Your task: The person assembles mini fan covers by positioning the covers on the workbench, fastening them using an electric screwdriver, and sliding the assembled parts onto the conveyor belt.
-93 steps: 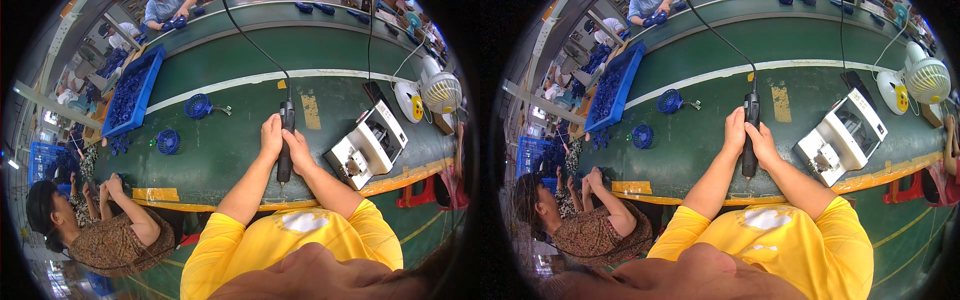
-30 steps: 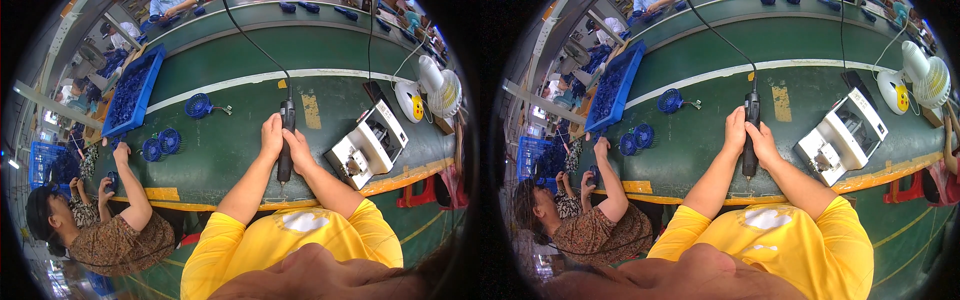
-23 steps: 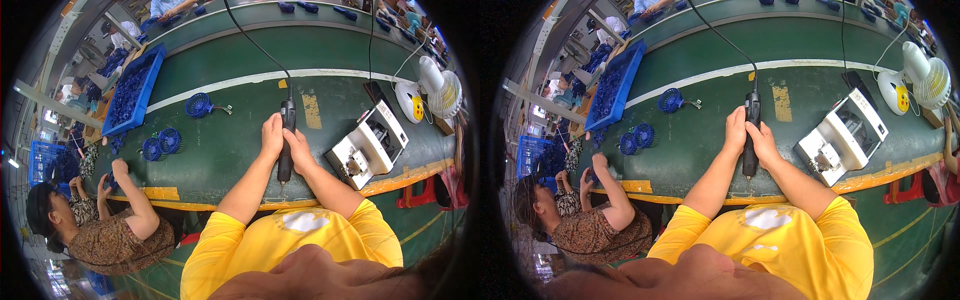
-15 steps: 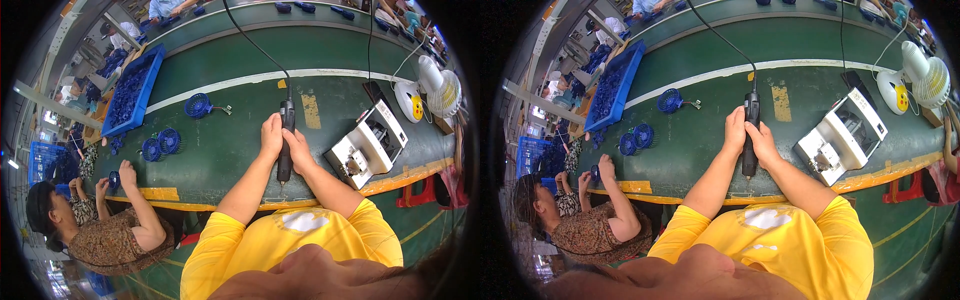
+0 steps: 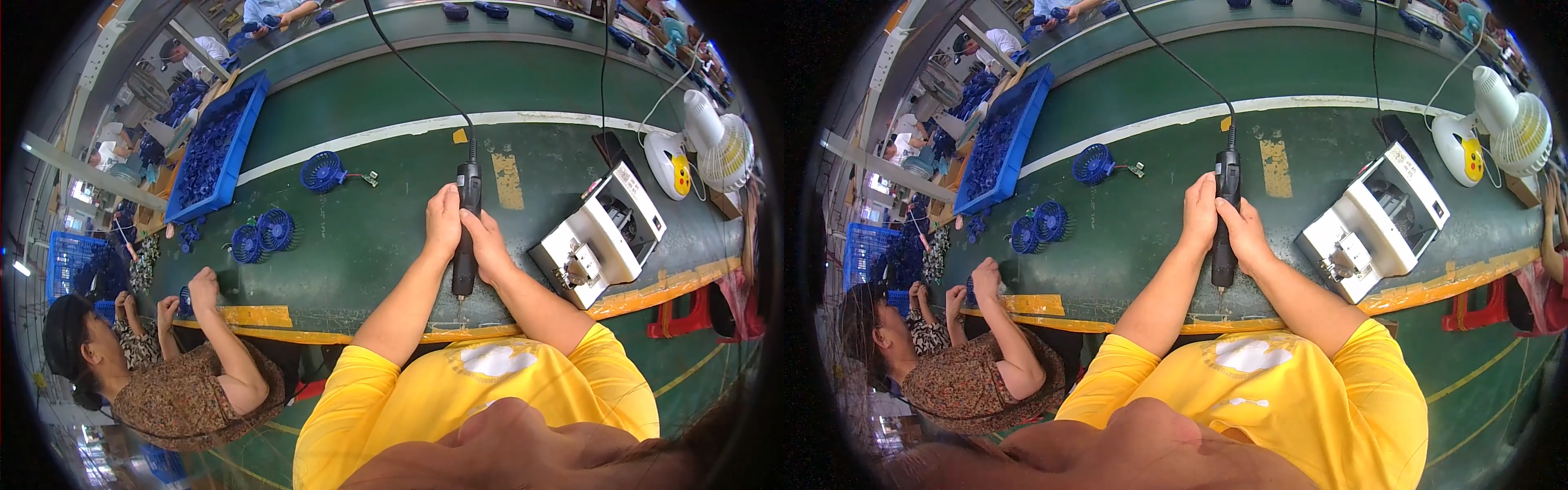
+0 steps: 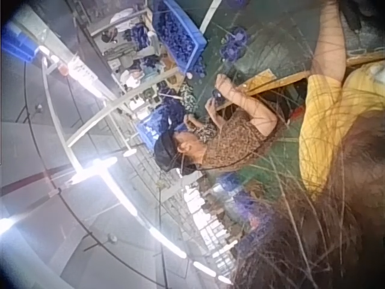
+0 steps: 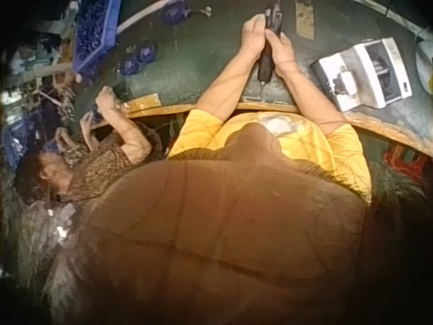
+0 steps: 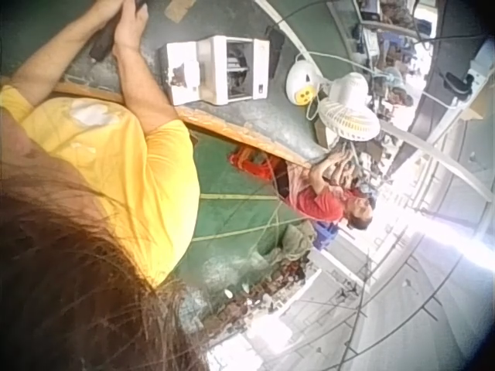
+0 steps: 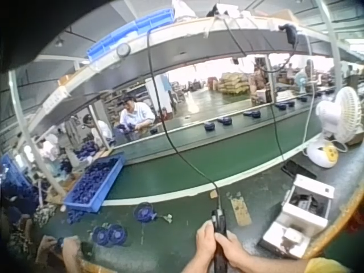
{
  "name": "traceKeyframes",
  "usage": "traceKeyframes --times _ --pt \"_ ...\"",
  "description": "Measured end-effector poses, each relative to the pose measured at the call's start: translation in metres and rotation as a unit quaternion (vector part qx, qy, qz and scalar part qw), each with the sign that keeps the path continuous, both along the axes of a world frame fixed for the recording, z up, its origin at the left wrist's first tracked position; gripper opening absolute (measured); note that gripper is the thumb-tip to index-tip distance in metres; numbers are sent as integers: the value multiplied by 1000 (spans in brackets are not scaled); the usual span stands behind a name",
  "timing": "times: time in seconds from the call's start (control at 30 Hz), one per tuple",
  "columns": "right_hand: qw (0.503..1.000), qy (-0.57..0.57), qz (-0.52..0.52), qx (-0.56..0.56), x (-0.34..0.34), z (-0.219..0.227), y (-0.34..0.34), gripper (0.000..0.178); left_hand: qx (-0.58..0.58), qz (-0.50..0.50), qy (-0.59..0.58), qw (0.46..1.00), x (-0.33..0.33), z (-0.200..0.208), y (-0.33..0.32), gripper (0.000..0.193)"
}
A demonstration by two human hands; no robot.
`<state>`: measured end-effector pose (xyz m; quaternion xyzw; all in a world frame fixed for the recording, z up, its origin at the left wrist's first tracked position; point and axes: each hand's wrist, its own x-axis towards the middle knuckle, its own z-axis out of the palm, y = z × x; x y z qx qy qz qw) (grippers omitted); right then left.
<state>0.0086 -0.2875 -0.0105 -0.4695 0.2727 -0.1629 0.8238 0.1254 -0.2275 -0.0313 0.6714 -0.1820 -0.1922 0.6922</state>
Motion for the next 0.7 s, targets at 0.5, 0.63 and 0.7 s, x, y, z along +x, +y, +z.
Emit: traceKeyframes --times 0.5,0.63,0.7 --pt "1000 1 -5 5 1 -5 -1 32 6 -7 1 1000 1 2 1 41" --pt "1000 -1 -8 6 1 -2 0 31 7 -5 0 1000 2 2 1 41" --pt "1000 -4 -4 7 1 -3 -1 31 8 -6 0 1000 1 2 0 42"
